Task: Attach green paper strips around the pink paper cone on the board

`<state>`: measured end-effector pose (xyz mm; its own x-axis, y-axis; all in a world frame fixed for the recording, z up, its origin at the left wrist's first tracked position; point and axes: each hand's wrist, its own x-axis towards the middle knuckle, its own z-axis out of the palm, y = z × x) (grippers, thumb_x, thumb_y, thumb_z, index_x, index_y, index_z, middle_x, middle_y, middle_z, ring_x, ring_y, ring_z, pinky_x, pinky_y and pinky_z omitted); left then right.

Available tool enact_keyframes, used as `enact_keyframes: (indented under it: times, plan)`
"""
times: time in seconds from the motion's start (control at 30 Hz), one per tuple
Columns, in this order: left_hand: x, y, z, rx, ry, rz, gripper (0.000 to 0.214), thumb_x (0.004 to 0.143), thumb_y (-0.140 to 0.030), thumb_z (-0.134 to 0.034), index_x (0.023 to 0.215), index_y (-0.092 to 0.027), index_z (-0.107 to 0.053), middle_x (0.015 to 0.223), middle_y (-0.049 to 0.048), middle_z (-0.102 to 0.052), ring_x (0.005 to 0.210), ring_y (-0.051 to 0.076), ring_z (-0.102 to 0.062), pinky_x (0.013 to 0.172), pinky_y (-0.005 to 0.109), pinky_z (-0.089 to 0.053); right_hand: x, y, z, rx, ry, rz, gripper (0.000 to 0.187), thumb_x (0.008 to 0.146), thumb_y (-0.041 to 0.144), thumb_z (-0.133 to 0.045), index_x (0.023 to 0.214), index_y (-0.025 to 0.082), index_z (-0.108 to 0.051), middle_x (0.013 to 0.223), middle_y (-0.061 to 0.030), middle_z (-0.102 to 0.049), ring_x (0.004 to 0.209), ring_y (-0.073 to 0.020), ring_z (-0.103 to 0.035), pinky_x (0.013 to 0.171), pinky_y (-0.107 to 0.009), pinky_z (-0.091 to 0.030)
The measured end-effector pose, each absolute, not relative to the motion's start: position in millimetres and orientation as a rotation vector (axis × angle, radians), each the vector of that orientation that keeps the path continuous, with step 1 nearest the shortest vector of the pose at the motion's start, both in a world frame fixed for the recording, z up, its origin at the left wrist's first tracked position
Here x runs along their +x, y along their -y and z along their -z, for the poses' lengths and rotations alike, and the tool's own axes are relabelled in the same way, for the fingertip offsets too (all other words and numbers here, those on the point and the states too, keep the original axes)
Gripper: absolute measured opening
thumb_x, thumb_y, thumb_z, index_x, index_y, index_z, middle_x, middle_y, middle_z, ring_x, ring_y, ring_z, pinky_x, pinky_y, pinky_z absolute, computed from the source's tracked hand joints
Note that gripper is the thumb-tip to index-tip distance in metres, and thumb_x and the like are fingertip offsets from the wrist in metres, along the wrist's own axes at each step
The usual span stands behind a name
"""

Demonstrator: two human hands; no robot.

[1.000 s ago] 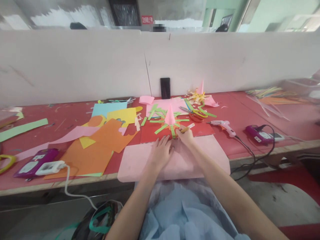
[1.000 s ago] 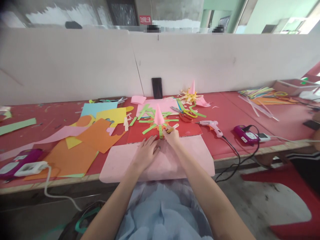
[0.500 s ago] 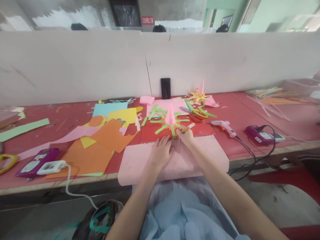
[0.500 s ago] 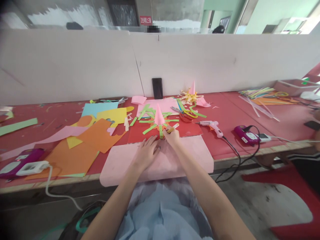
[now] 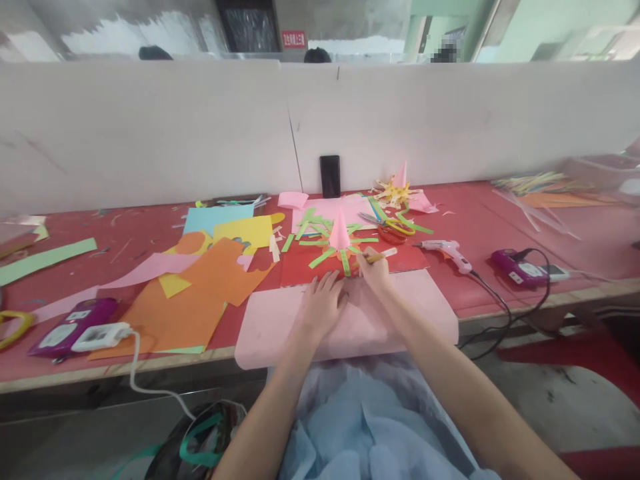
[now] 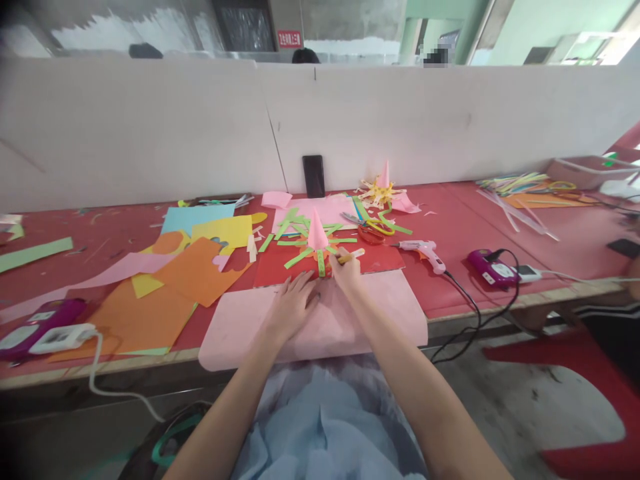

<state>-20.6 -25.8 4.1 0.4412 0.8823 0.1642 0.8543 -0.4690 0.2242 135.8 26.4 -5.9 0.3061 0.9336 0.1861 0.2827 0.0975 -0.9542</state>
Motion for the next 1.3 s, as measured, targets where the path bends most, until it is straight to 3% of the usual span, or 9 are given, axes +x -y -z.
enact_keyframes:
  times: [0.17,0.3,0.6,0.93,1.13,1.3]
  plan:
    - [-21.3,25.5,-4.7,2.549,-1.554,-0.378,0.038,0.091,-0.029,-0.038,0.127,-0.022,-0.050,0.143,0.0062,-0.043,0.132,0.022,-0.037,0.112,0.046,-0.024,140.7,-23.5,4.2,-1.395,1.117,-0.412,0.030,0.085,0.048,-0.042,0.078,0.021,-0.052,0.062,0.0023,-0.058,0.062,-0.0133,-0.056,0.066,-0.025,-0.042]
    - [-21.8,27.1,-6.0,2.565,-1.547,-0.399,0.038,0.091,-0.029,-0.039,0.128,-0.025,-0.051,0.142,0.0058,-0.043,0.132,0.022,-0.037,0.111,0.046,-0.025,147.5,-27.1,13.6,-1.443,1.161,-0.240,0.031,0.090,0.044,-0.033,0.088,0.020,-0.052,0.081,-0.0035,-0.061,0.077,-0.0166,-0.054,0.071,-0.029,-0.040]
    - [-22.9,26.4,-2.7,2.588,-1.544,-0.490,0.034,0.091,-0.029,-0.042,0.120,-0.026,-0.057,0.140,0.0065,-0.044,0.131,0.023,-0.037,0.110,0.045,-0.027,148.0,-32.9,19.3,-1.593,1.439,-0.236,0.018,0.087,0.031,-0.035,0.088,0.020,-0.049,0.077,-0.0042,-0.061,0.071,-0.0178,-0.053,0.064,-0.028,-0.037]
    - [-24.6,27.1,-2.3,2.600,-1.548,-0.484,0.038,0.089,-0.028,-0.046,0.126,-0.025,-0.053,0.145,0.0073,-0.038,0.135,0.024,-0.032,0.111,0.045,-0.027,143.5,-29.6,19.6,-1.487,1.444,-0.390,0.024,0.089,0.042,-0.036,0.088,0.023,-0.051,0.080,-0.0043,-0.067,0.067,-0.0181,-0.063,0.062,-0.028,-0.044]
    - [-24.5,27.6,-4.8,2.631,-1.508,-0.456,0.039,0.089,-0.026,-0.044,0.128,-0.021,-0.050,0.139,0.0076,-0.047,0.131,0.022,-0.038,0.113,0.044,-0.025,139.5,-28.1,15.1,-1.335,1.481,-0.499,0.024,0.090,0.042,-0.035,0.090,0.023,-0.049,0.080,-0.0031,-0.068,0.071,-0.0169,-0.065,0.067,-0.028,-0.047]
    - [-23.3,28.3,-7.6,2.624,-1.529,-0.450,0.039,0.089,-0.026,-0.042,0.127,-0.020,-0.050,0.138,0.0072,-0.048,0.130,0.022,-0.041,0.113,0.044,-0.024,144.5,-35.1,22.5,-1.513,1.431,-0.195,0.019,0.088,0.033,-0.035,0.088,0.022,-0.050,0.082,-0.0043,-0.065,0.078,-0.0188,-0.059,0.072,-0.030,-0.042]
